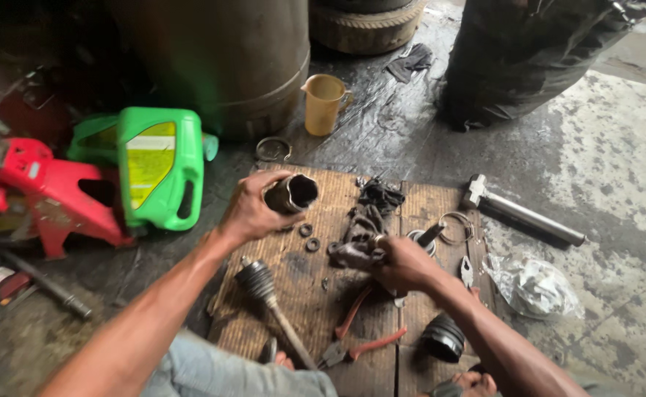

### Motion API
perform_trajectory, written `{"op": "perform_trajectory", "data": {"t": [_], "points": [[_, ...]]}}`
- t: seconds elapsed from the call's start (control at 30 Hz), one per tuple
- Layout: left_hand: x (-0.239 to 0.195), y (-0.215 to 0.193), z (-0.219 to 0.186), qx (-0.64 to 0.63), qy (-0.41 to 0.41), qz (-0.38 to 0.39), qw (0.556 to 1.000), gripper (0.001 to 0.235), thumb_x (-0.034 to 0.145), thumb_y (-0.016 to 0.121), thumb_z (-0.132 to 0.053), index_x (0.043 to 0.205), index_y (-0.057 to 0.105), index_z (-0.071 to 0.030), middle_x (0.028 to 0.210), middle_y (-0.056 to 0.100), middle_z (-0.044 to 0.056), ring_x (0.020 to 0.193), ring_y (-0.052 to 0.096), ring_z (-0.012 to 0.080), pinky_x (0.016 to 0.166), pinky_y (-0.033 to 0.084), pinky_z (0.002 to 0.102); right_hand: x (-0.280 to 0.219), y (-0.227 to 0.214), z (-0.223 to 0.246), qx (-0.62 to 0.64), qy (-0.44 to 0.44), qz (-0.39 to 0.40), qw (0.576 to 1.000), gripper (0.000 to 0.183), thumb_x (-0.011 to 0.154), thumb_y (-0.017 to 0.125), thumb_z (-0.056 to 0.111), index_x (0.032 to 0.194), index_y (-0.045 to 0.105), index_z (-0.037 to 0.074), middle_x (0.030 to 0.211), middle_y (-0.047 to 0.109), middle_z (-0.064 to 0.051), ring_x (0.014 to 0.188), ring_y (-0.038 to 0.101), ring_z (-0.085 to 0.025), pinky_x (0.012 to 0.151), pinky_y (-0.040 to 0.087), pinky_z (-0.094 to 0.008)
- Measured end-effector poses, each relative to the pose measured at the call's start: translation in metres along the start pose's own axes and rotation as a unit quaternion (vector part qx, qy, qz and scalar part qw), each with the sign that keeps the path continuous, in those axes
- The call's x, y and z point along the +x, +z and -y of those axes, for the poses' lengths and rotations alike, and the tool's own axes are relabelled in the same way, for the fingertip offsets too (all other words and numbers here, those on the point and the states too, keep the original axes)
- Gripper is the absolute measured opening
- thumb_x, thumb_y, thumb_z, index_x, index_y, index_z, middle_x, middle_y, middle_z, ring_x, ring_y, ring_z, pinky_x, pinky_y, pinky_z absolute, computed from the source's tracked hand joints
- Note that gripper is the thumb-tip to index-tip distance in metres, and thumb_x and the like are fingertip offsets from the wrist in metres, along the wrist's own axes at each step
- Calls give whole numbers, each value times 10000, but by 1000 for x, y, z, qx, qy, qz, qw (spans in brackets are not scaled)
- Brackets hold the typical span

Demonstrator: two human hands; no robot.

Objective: The person sits on the floor and cleans a cylindrical metal part with a rag. They then use a flat metal tool to scrape the inside of the part and continue wiping it down with the rag.

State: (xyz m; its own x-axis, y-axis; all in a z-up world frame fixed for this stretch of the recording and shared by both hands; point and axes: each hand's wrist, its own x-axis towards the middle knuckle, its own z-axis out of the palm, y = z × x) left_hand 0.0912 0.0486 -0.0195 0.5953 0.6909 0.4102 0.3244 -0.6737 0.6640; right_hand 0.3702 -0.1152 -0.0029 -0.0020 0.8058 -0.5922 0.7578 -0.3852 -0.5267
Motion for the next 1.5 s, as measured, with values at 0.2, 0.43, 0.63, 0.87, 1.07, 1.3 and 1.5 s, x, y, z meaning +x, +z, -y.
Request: {"op": "perform_trajectory", "data": {"t": [0.2, 0.43, 0.63, 0.87, 1.07, 1.3, 1.5], "points": [[-47, -8, -95, -41, 114, -51, 991, 696, 684, 947, -397, 1226, 686, -46, 1199, 745, 139, 1098, 743, 245, 1014, 601, 393, -35, -1, -3, 107, 4, -43, 993, 369, 898, 686, 137, 1264, 672, 92, 806, 752, -81, 626, 692, -155, 544, 586, -316], [-81, 3, -105, -75, -53, 9, 996, 659, 630, 959, -412, 1163, 736, -95, 1126, 796, 103, 1037, 778, 206, 966, 633, 369, -50, -6, -31, 103, -22, -85, 991, 323, 969, 657, 270, 1173, 688, 22, 892, 758, -99, 724, 679, -154, 628, 556, -335], [-81, 14, -80, -84, -199, 139, 966, 538, 612, 805, -403, 1042, 715, -93, 838, 730, 93, 623, 707, 210, 512, 621, 394, -27, -2, -37, 345, -54, -104, 931, 372, 1038, 544, 347, 1194, 678, 37, 970, 718, -68, 837, 634, -145, 728, 521, -334], [-75, 38, -48, -416, -380, 252, 787, 272, 774, 731, -283, 871, 631, -50, 749, 620, 92, 554, 624, 195, 480, 550, 366, -13, 13, -17, 374, -79, -50, 923, 392, 1070, 494, 350, 1209, 645, 16, 993, 678, -77, 837, 577, -172, 736, 497, -345], [-67, 52, -45, -359, -284, 389, 800, 377, 703, 851, -170, 1041, 702, -101, 872, 745, 34, 660, 695, 122, 567, 604, 284, -27, 47, 12, 240, -108, 40, 964, 390, 1024, 456, 349, 1175, 660, 52, 1053, 755, -107, 903, 720, -213, 814, 621, -372], [-79, 60, -67, -425, -388, 427, 697, 383, 715, 817, -182, 1024, 694, 8, 710, 661, 77, 499, 571, 174, 429, 500, 301, -17, 78, 28, 26, -401, -222, 888, 372, 1038, 420, 268, 1145, 583, -49, 1076, 623, -300, 896, 639, -437, 857, 538, -476], [-55, 76, -102, -193, -402, 378, 811, 242, 654, 824, -206, 771, 771, 0, 729, 748, 126, 579, 654, 202, 524, 531, 325, 5, 87, 10, 113, -325, -301, 890, 518, 1092, 443, 345, 1299, 506, -125, 1188, 594, -384, 1097, 576, -513, 929, 461, -544]]}}
